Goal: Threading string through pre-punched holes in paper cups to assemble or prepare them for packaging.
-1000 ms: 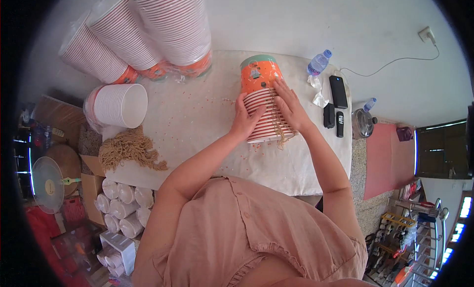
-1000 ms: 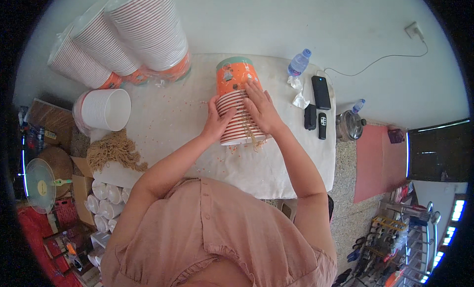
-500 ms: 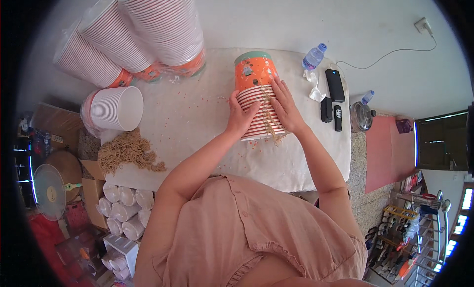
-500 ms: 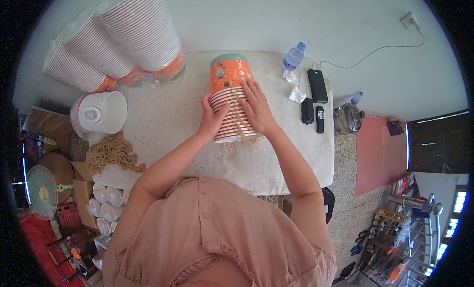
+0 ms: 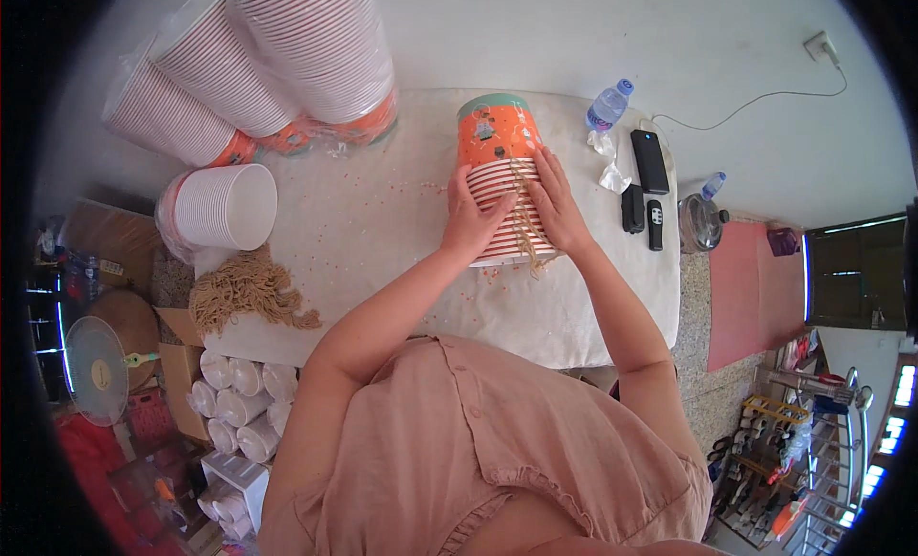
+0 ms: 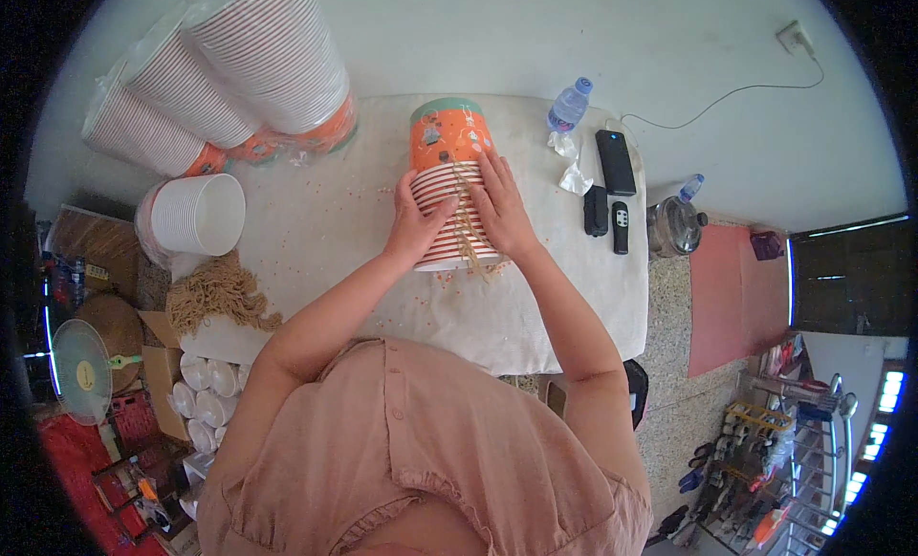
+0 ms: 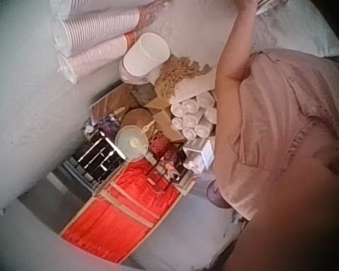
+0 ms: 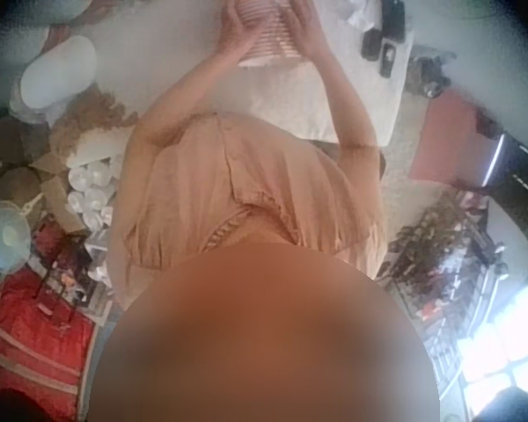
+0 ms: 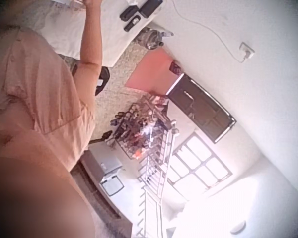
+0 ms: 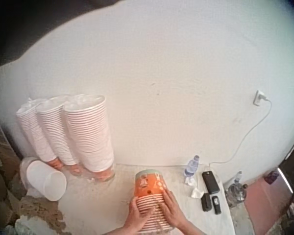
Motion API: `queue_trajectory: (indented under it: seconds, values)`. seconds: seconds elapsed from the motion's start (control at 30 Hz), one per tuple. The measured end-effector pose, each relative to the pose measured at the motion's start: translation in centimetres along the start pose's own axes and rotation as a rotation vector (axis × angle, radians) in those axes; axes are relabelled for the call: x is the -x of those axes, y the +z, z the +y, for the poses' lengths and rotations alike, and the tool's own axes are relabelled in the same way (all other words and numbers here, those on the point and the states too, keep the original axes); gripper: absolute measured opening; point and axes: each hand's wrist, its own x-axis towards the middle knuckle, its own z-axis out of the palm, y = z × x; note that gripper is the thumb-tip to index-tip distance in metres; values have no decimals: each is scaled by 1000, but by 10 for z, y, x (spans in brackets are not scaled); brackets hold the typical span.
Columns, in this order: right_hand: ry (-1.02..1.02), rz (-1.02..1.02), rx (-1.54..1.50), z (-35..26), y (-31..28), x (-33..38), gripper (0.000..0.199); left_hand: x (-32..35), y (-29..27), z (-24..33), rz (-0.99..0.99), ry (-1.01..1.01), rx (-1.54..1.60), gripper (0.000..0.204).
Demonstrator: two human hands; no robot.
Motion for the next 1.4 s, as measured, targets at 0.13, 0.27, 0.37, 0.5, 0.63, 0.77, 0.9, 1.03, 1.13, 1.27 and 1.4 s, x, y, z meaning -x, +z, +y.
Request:
queue_trajectory:
  seconds: [0.13,0.27,0.37,0.5,0.63,0.77,0.9,1.03,1.13,1.27,1.4]
  values:
    - [17,-15,-13,2,-1,-1,52,7,-3,-18,-25,70,83,87]
    - [72,-9,-21,2,2,1,53,22,-2,-21,-41,194,163,83]
    - [112,-4,-46,3,3,1,54,25,6,-15,6,184,78,82]
    - [141,-10,-100,5,-1,4,56,25,3,-16,-39,175,54,85]
    - [214,-17,-144,14,-3,12,60,33,-2,-20,-101,127,177,86]
    - [216,-21,-127,6,-1,12,61,37,2,-20,-82,112,127,90]
    - [217,7,-123,9,1,16,62,35,8,-16,-17,177,-34,89]
    - [208,0,-166,16,-2,20,64,32,0,-13,-55,176,11,85]
    - [232,9,-192,19,1,22,66,24,-3,-23,-138,18,379,82]
    - [216,-7,-167,14,4,22,66,17,1,-25,-54,-31,308,86]
    - [228,1,-200,15,0,20,64,17,10,-18,4,-6,177,93]
